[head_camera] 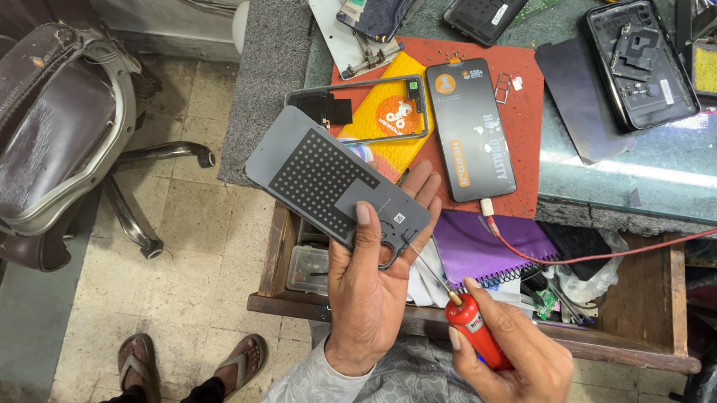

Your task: The person handles a disassembled smartphone, connecting a battery and using a hot air gun to heat the back cover. They manipulate the phone chassis and battery, then apply heat along the edges of the back cover to soften adhesive.

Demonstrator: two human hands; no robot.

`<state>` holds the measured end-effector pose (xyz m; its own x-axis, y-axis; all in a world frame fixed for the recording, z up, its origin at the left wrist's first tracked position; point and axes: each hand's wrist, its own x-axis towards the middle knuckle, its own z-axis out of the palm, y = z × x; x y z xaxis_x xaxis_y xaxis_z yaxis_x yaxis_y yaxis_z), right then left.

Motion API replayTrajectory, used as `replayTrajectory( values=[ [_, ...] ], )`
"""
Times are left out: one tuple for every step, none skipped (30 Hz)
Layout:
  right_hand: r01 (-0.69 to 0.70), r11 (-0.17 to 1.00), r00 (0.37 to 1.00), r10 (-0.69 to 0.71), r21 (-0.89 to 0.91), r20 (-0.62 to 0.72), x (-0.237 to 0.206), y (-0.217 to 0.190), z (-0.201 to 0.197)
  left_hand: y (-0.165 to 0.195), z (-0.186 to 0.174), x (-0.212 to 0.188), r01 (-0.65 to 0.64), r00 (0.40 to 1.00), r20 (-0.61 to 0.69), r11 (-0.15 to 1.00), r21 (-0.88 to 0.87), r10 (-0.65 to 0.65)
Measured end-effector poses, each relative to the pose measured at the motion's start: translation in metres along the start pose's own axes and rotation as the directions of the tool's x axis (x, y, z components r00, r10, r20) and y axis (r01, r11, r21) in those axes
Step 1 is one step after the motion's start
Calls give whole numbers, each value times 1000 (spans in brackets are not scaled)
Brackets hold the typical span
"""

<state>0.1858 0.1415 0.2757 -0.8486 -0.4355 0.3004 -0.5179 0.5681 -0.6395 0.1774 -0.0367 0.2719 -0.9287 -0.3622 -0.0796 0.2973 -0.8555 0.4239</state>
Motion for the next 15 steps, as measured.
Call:
replayTrajectory(
  values=[
    [1, 1000, 1000, -1, 11, 3, 0, 1, 0, 0, 0, 0, 1, 1000, 0, 1000, 17, -1],
    [1, 1000, 1000, -2, 22, 7, -1, 2, 0, 1, 0, 0, 3, 1000, 0, 999, 33, -3],
    [-17, 999, 1000, 17, 40, -2, -2, 4, 0, 1, -1, 1, 5, 1000, 1, 999, 48, -5],
    [-35, 998, 999, 36, 59, -9, -4, 5, 0, 1, -1, 1, -9, 1000, -10, 996, 86, 10],
    [-54, 995, 998, 55, 78, -15, -6, 7, 1, 1, -1, 0, -23, 999, -19, 992, 124, 26],
    [-95, 988, 995, 98, 122, -17, -8, 10, 0, 1, 0, -1, -37, 999, -28, 986, 163, 42],
    [-136, 977, 990, 141, 165, -18, -11, 12, -1, 1, 0, -2, -49, 998, -36, 968, 247, 60],
    [-178, 962, 982, 186, 206, -19, -12, 16, -3, 1, 1, -4, -58, 996, -41, 943, 329, 76],
    [-235, 934, 970, 242, 270, 10, -13, 21, -5, -1, 1, -5, -66, 995, -42, 911, 408, 91],
    [-291, 897, 955, 294, 332, 42, -13, 25, -5, -2, 1, -7, -94, 994, -7, 889, 447, 109],
    [-345, 853, 936, 343, 391, 78, -13, 28, -6, -2, 2, -10, -123, 992, 28, 866, 485, 125],
    [-332, 867, 942, 324, 372, 84, -12, 31, -7, -3, 1, -13, -153, 988, 63, 841, 519, 141],
    [-316, 881, 948, 304, 353, 91, -11, 34, -6, -2, -1, -13, -160, 987, 86, 767, 621, 137],
    [-301, 893, 954, 284, 335, 99, -9, 35, -6, -2, -4, -14, -167, 986, 106, 681, 713, 130],
    [-238, 916, 971, 220, 323, 92, -8, 35, -5, -1, -6, -15, -173, 985, 124, 584, 793, 122]
  ],
)
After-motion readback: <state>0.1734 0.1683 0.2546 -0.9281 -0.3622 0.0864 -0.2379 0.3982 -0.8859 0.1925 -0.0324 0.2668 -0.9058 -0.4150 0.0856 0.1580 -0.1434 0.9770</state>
